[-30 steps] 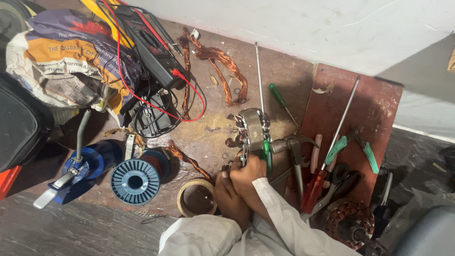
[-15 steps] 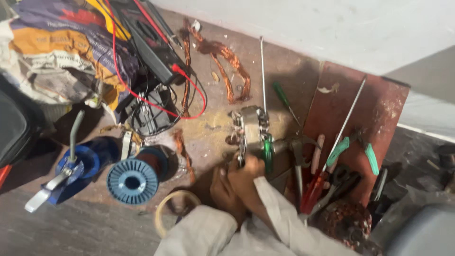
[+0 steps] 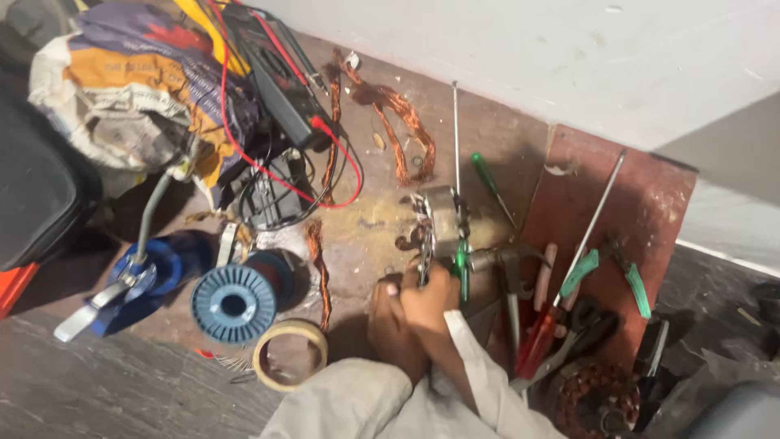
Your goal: The person uses pliers to pull and cut copper wire from a motor stator held in a bench vise. The person repeatedly grips, twists, and snips the wire, accumulating loose copper strands on the workbench.
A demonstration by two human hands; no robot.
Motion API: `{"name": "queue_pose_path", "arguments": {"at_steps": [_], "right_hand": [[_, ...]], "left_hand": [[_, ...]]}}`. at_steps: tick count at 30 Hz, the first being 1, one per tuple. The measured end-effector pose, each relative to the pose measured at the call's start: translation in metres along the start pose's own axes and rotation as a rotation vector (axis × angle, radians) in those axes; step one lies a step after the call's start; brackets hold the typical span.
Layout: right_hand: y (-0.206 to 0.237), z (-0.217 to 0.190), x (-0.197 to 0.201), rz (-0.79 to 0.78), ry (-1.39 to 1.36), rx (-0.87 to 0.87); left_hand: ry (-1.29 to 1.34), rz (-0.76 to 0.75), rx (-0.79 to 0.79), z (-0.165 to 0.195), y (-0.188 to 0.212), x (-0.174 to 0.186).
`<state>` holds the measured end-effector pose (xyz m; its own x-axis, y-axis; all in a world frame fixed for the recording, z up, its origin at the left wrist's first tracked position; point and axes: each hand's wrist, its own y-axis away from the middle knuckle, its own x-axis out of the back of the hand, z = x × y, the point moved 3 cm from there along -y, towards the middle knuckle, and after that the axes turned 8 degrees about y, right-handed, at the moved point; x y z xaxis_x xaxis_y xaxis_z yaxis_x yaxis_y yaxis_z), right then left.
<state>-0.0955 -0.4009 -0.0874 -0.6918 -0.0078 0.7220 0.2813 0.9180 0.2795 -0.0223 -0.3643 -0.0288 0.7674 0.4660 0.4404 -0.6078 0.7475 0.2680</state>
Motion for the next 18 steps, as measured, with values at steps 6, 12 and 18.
{"name": "queue_pose_path", "arguments": {"at_steps": [6,12,18], "right_hand": [[0.011,0.009,-0.005,-0.149,0.018,-0.146],[0.028,-0.021,0.021,-0.293,-0.528,-0.177],[0.040,-0.035,0.052,-0.697,-0.704,-0.258]], "left_hand": [[-0.053,-0.173,0.044,-0.008,0.006,0.014],[0.085,-0.229,-0.148,0.023,0.010,0.044],[0.122,-0.279,-0.369,0.055,0.011,0.076]]}}
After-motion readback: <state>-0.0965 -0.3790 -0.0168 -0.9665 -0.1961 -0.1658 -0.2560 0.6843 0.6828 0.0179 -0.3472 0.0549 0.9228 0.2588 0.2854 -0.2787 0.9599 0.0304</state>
